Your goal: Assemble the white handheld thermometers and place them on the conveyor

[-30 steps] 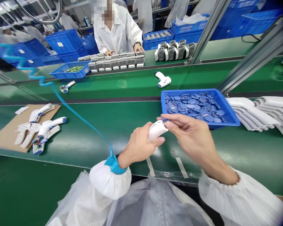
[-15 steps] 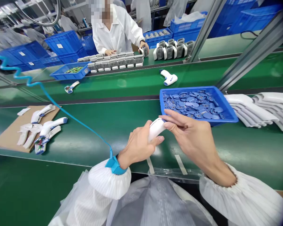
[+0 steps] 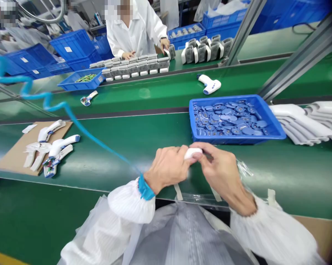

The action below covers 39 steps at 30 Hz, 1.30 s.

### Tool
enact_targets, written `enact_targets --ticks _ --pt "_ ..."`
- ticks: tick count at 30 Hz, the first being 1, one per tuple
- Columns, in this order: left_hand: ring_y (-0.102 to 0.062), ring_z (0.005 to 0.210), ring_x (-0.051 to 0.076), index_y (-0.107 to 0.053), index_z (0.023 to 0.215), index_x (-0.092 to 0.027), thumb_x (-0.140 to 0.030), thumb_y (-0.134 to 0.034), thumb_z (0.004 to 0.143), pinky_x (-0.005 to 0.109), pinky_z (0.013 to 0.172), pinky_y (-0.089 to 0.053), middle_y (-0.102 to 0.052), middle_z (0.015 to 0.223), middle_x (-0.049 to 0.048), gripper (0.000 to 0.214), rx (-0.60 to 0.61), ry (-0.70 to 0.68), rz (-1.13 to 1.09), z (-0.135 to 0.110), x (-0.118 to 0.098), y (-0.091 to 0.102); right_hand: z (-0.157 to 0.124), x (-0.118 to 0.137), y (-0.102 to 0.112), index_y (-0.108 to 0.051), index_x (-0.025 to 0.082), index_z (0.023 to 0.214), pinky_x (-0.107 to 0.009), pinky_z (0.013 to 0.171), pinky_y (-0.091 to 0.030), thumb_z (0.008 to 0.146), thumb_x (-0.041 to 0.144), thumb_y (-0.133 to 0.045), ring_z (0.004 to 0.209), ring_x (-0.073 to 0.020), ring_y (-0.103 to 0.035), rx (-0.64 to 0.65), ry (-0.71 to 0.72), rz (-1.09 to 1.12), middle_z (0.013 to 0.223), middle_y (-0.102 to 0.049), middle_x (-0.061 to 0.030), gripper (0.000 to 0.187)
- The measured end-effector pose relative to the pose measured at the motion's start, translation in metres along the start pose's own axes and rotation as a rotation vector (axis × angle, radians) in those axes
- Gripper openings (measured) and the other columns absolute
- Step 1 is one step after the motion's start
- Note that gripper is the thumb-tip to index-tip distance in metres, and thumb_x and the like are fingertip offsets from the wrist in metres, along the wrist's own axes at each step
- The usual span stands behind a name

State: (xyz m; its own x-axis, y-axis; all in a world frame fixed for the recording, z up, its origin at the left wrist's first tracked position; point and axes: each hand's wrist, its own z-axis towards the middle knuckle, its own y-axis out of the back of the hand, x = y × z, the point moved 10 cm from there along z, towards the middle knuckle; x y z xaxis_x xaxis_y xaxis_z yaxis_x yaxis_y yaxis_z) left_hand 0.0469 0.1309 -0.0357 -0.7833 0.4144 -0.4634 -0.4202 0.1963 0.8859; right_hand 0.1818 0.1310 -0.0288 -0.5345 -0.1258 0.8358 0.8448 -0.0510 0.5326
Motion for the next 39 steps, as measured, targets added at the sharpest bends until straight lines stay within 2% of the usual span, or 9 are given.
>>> enact_targets --ticks 3,7,11,15,19,22,28,35,39 --pt "-0.064 0.099 0.023 -0.067 0.11 -0.022 -0.047 -0.044 0.107 0.034 0.085 -0.047 -0.072 0.106 0.0062 0.034 -0.146 0.031 -0.05 -0.01 0.006 0.003 -0.01 -0.014 -0.002 -0.074 0.025 0.104 -0.033 0.07 -0.056 0.094 0.046 -0.059 0.074 -0.0205 -0.07 0.041 -0.079 0.05 0.095 -0.077 -0.003 0.027" --pt "-0.054 0.068 0.017 -0.055 0.065 -0.019 -0.049 -0.046 0.105 0.032 0.068 -0.038 -0.062 0.067 0.0028 0.051 -0.438 0.377 -0.106 -0.024 0.046 0.003 -0.025 0.0 -0.036 -0.072 0.026 0.111 -0.034 0.074 -0.056 0.098 0.044 -0.055 0.084 -0.0219 -0.07 0.291 0.054 0.004 0.102 -0.076 -0.005 0.028" --pt "-0.049 0.059 0.015 -0.047 0.053 -0.019 -0.042 -0.051 0.101 0.032 0.066 -0.035 -0.054 0.056 0.0019 0.053 -0.366 0.298 -0.107 -0.006 0.049 -0.003 -0.035 0.013 -0.048 -0.072 0.022 0.116 -0.039 0.078 -0.056 0.102 0.041 -0.044 0.09 -0.0247 -0.07 0.202 0.159 -0.056 0.106 -0.074 -0.0107 0.037" --pt "-0.063 0.081 0.019 -0.066 0.075 -0.02 -0.05 -0.059 0.097 0.033 0.082 -0.048 -0.068 0.077 0.0045 0.038 -0.335 0.143 -0.371 -0.011 0.044 0.01 -0.03 -0.021 -0.052 -0.075 0.02 0.102 -0.033 0.064 -0.053 0.097 0.053 -0.052 0.071 -0.0214 -0.067 0.224 -0.181 0.172 0.082 -0.073 -0.0074 0.04" --pt "-0.061 0.072 0.017 -0.052 0.069 -0.021 -0.058 -0.038 0.105 0.032 0.073 -0.052 -0.064 0.073 0.0058 0.053 -0.751 0.303 -0.687 -0.044 0.069 0.023 -0.055 -0.043 -0.094 -0.062 0.02 0.069 -0.025 0.038 -0.025 0.094 0.069 -0.047 0.039 -0.011 -0.036 0.621 -0.642 0.496 0.052 -0.052 0.0003 0.057" --pt "-0.051 0.054 0.014 -0.039 0.059 -0.023 -0.057 -0.027 0.107 0.03 0.061 -0.047 -0.05 0.056 0.0013 0.06 -0.872 0.495 -0.722 -0.05 0.087 0.004 -0.056 -0.022 -0.106 -0.063 0.021 0.081 -0.026 0.042 -0.027 0.096 0.061 -0.047 0.042 -0.0124 -0.044 0.664 -0.392 0.22 0.065 -0.063 -0.0031 0.046" --pt "-0.047 0.053 0.012 -0.043 0.05 -0.021 -0.039 -0.045 0.103 0.028 0.061 -0.041 -0.045 0.049 -0.0011 0.056 -0.729 0.577 -0.536 -0.02 0.095 0.005 -0.048 0.007 -0.102 -0.067 0.015 0.086 -0.032 0.049 -0.025 0.103 0.038 -0.036 0.05 -0.0243 -0.059 0.389 0.004 -0.443 0.065 -0.066 -0.0147 0.042" --pt "-0.059 0.074 0.013 -0.063 0.091 -0.018 -0.042 -0.084 0.078 0.025 0.069 -0.046 -0.067 0.088 0.0014 0.034 -0.283 0.1 -0.928 -0.005 0.034 0.038 -0.033 -0.019 -0.069 -0.072 0.024 0.109 -0.032 0.068 -0.051 0.1 0.057 -0.052 0.077 -0.0219 -0.066 0.428 -0.083 0.148 0.087 -0.073 -0.0024 0.039" --pt "-0.064 0.083 0.015 -0.064 0.102 -0.02 -0.03 -0.088 0.074 0.027 0.075 -0.05 -0.072 0.099 0.0022 0.039 -0.157 0.034 -0.906 -0.021 0.005 0.047 -0.035 -0.032 -0.061 -0.074 0.025 0.12 -0.033 0.08 -0.055 0.091 0.058 -0.067 0.093 -0.0244 -0.068 0.455 -0.141 0.299 0.106 -0.075 -0.003 0.045"
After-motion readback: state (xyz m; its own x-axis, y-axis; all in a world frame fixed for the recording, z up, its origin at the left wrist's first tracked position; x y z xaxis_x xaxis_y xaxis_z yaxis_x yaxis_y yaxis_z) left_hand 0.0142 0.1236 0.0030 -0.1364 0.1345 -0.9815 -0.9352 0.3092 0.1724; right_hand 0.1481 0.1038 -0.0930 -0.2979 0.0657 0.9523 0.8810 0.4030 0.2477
